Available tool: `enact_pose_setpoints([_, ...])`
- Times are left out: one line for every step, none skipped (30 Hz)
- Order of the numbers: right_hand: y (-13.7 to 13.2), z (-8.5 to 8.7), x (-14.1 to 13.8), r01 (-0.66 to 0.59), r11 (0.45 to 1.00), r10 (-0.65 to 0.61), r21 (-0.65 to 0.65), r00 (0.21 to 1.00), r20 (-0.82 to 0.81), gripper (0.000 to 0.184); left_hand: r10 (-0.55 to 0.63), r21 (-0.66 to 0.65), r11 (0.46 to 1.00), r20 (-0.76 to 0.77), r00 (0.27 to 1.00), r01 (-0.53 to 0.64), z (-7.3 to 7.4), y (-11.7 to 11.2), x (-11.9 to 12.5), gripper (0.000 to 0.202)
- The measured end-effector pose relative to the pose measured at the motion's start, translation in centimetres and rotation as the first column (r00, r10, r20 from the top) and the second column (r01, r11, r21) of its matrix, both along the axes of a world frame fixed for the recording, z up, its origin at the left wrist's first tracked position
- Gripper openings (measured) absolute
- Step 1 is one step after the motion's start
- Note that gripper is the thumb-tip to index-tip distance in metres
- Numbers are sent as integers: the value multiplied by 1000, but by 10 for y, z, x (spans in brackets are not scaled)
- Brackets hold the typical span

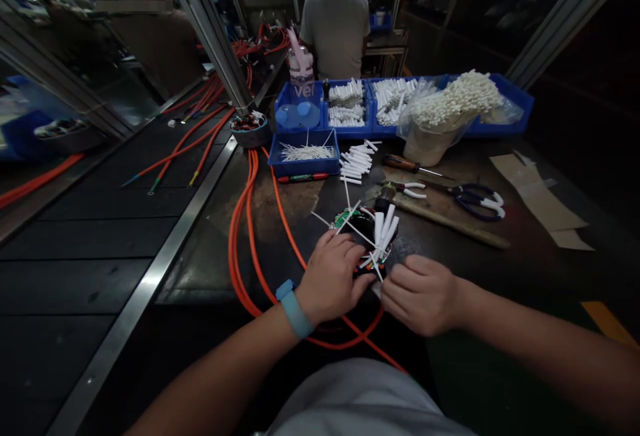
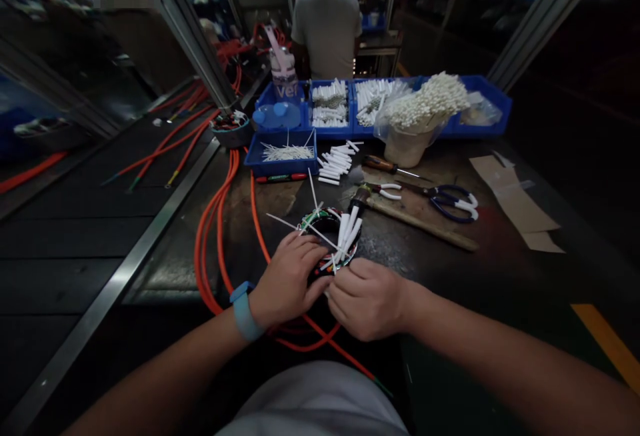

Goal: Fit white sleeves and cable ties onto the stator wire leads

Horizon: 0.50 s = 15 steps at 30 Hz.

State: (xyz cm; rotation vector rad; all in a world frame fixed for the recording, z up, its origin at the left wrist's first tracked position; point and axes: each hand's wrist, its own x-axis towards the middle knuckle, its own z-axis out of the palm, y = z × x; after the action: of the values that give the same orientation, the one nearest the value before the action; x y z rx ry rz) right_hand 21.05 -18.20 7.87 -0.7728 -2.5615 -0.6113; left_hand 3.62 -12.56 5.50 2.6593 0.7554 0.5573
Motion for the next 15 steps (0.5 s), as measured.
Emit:
enact_pose_setpoints([9, 2, 0, 20, 999, -20, 38, 1000, -8, 39, -25, -2, 1000, -4, 1000, 25, 0, 1, 0, 28])
enact_pose_setpoints([19, 4, 2, 60, 996, -59, 66, 998, -22, 39, -40, -7, 999, -4, 999, 40, -1, 2, 0, 25])
enact_pose_setpoints([28, 6, 4, 110, 991, -107, 71, 993, -42, 39, -46, -10, 999, -3, 999, 46, -2, 3, 0, 24])
enact_pose_setpoints([37, 8, 7, 161, 985, -157, 53, 984, -86, 39, -46, -14, 999, -5, 999, 46, -2, 4, 0, 25])
enact_pose_setpoints([42, 9, 11, 192, 981, -191, -10, 972, -133, 40, -46, -17, 999, -13, 999, 46, -2, 5, 0, 26])
enact_pose_setpoints([44, 9, 16, 191, 976, -208, -101, 960, -189, 39, -52, -20, 998, -21, 998, 51, -2, 5, 0, 28])
enact_pose_setpoints([42, 9, 21, 165, 963, -216, -211, 945, -247, 36, -58, -22, 998, -25, 998, 57, -2, 6, 0, 28])
enact_pose_setpoints([37, 8, 25, 122, 939, -221, -323, 931, -290, 34, -65, -22, 998, -27, 998, 64, -2, 6, 0, 29])
enact_pose_setpoints([31, 7, 27, 84, 906, -228, -416, 923, -310, 33, -72, -21, 997, -27, 997, 71, -2, 6, 0, 29])
enact_pose_setpoints([24, 5, 28, 68, 875, -234, -480, 927, -294, 36, -76, -17, 997, -26, 997, 75, -2, 7, 0, 29])
enact_pose_setpoints([18, 2, 28, 84, 857, -239, -508, 939, -249, 37, -77, -11, 997, -25, 997, 77, -2, 7, 0, 29])
enact_pose_setpoints([14, -1, 26, 125, 858, -246, -498, 951, -186, 35, -76, -4, 997, -27, 997, 75, -2, 7, 1, 28])
enact_pose_setpoints([11, -4, 22, 172, 872, -253, -459, 960, -120, 31, -70, 4, 998, -32, 997, 70, -2, 7, 1, 27])
enact_pose_setpoints([11, -8, 19, 207, 894, -254, -398, 965, -70, 28, -62, 11, 998, -39, 997, 62, -2, 7, 2, 26])
enact_pose_setpoints([12, -13, 15, 223, 918, -251, -328, 967, -44, 28, -51, 19, 998, -46, 998, 52, -3, 6, 2, 25])
